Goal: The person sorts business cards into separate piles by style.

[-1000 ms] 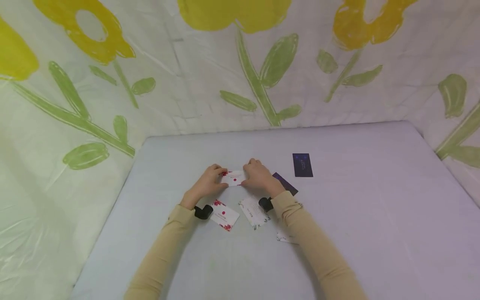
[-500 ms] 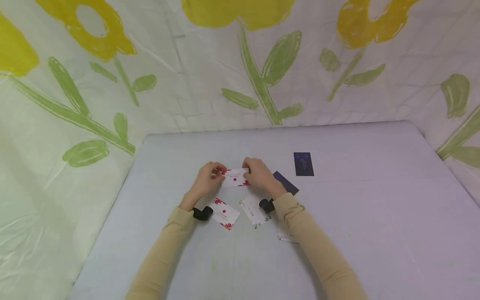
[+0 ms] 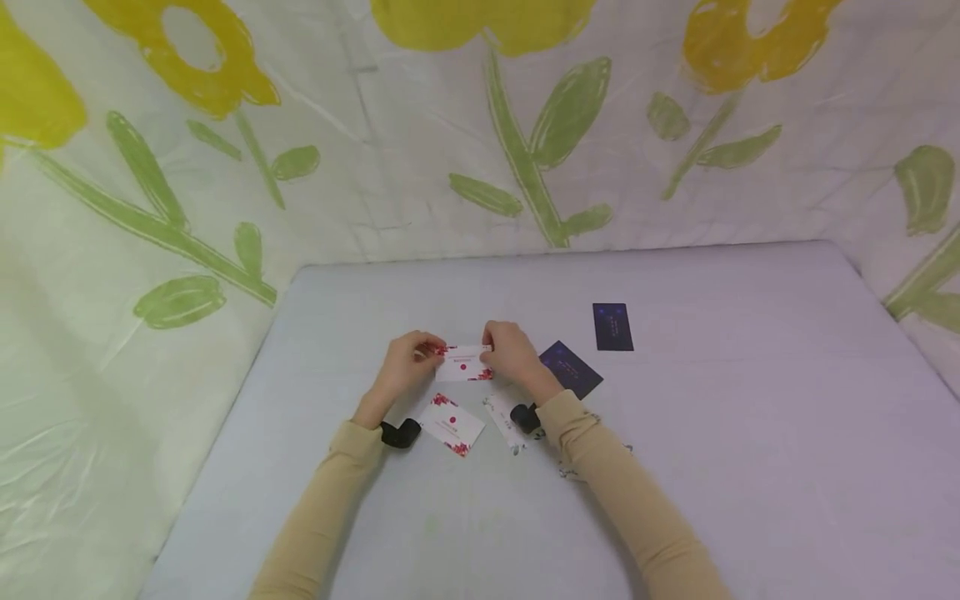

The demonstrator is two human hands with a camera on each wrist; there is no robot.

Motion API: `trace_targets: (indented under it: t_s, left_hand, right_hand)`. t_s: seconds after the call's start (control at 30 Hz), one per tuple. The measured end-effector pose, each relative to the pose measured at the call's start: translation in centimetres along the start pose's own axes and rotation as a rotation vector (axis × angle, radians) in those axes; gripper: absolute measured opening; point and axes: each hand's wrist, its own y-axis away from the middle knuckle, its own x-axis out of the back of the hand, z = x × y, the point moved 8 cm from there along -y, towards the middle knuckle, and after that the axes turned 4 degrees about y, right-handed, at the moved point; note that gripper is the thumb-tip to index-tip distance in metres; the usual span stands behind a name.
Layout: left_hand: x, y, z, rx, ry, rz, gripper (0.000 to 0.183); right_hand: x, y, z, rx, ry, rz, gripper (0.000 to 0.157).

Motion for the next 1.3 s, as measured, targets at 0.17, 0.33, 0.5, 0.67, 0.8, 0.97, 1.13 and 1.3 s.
trace_targets:
  t_s: [0.17, 0.33, 0.5, 0.67, 0.8, 0.97, 1.13, 1.3]
  left_hand:
    - [-0.3, -0.2, 0.0, 0.013, -0.064, -0.005, 0.014]
    - [-0.6, -0.4, 0.0, 0.028, -0.107, -0.037, 0.013]
    - [-0.3, -0.3, 0.2, 0.004, -0.129, -0.024, 0.011]
    - [0.7, 0.5, 1.4, -0.095, -0.093, -0.051, 0.011]
    - [1.1, 2.0, 3.0, -0.170, -0.056, -0.176, 0.014]
    - [0.0, 4.6, 4.3, -0.205, -0.038, -0.398, 0.020]
    - [-1.4, 5.9, 4.5, -0.246, -0.200, -0.496, 0.028]
    - [-2.3, 6.2, 4.3, -0.251, -0.298, -0.516, 0.032]
  right_hand:
    - [-0.3, -0.1, -0.3, -0.013, 0.081, -0.016, 0.014]
    - [-0.3, -0.2, -0.1, -0.026, 0.128, -0.032, 0.015]
    - [-0.3, 0.2, -0.3, -0.004, 0.191, -0.044, 0.014]
    - [0.9, 1.8, -2.2, 0.071, 0.163, -0.025, 0.016]
    - [1.5, 4.1, -4.5, 0.133, 0.127, -0.060, 0.017]
    - [-0.7, 6.7, -6.1, 0.128, 0.208, -0.170, 0.027]
    - [-3.2, 7.6, -6.6, 0.118, 0.413, -0.181, 0.043]
    - [-4.6, 8.0, -6.3, 0.076, 0.502, -0.168, 0.057]
